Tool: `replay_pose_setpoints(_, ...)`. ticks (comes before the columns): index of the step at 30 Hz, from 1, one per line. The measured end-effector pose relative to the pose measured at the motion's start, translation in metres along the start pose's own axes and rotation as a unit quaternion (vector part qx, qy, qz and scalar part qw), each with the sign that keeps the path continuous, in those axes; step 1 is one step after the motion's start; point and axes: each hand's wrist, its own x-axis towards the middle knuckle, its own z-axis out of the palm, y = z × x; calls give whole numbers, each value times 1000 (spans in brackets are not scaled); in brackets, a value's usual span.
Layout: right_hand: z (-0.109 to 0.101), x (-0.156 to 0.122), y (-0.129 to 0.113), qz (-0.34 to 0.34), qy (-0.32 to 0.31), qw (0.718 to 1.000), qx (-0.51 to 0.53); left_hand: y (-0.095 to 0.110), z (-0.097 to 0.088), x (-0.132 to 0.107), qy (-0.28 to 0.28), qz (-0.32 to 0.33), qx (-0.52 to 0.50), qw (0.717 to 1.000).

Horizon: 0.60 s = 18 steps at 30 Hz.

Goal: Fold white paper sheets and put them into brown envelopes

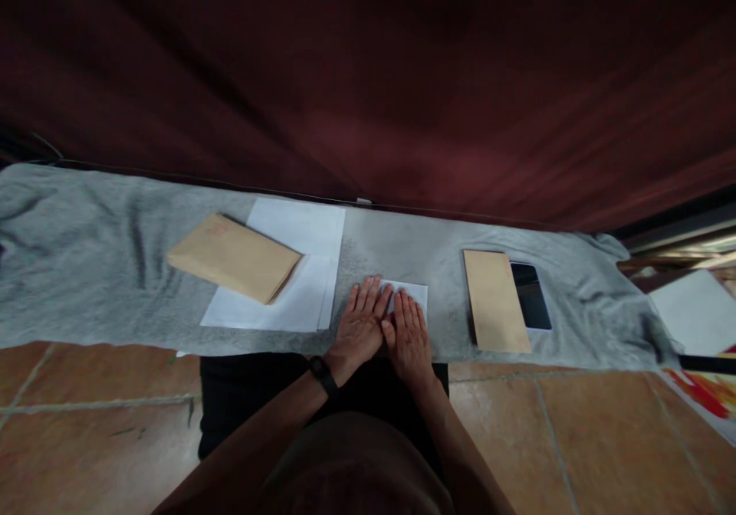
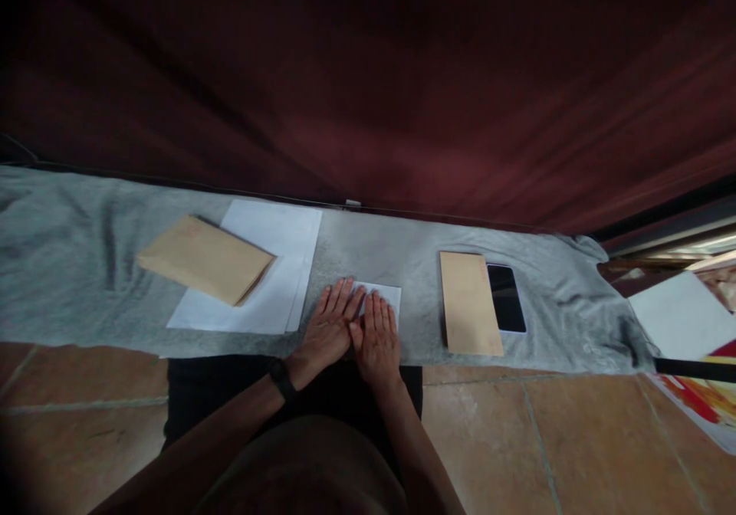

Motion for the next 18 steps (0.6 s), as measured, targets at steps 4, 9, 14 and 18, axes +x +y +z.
replay_pose_setpoints(4, -1, 0, 5, -3, -9, 1000, -13, -1, 0, -1, 12, 1, -16, 1000)
replay_pose_setpoints(9, -3, -3, 8, 1, -14, 999, -33, -1, -3, -1, 15, -1, -28, 1000)
replay_pose_setpoints(14, -6, -5, 16, 2, -13, 999, -45, -1, -6, -3, 13, -2, -34, 999)
replay_pose_setpoints(18, -7, -6, 22, 6, -20, 998, -51, -3, -7, -6, 16, -9, -32, 999)
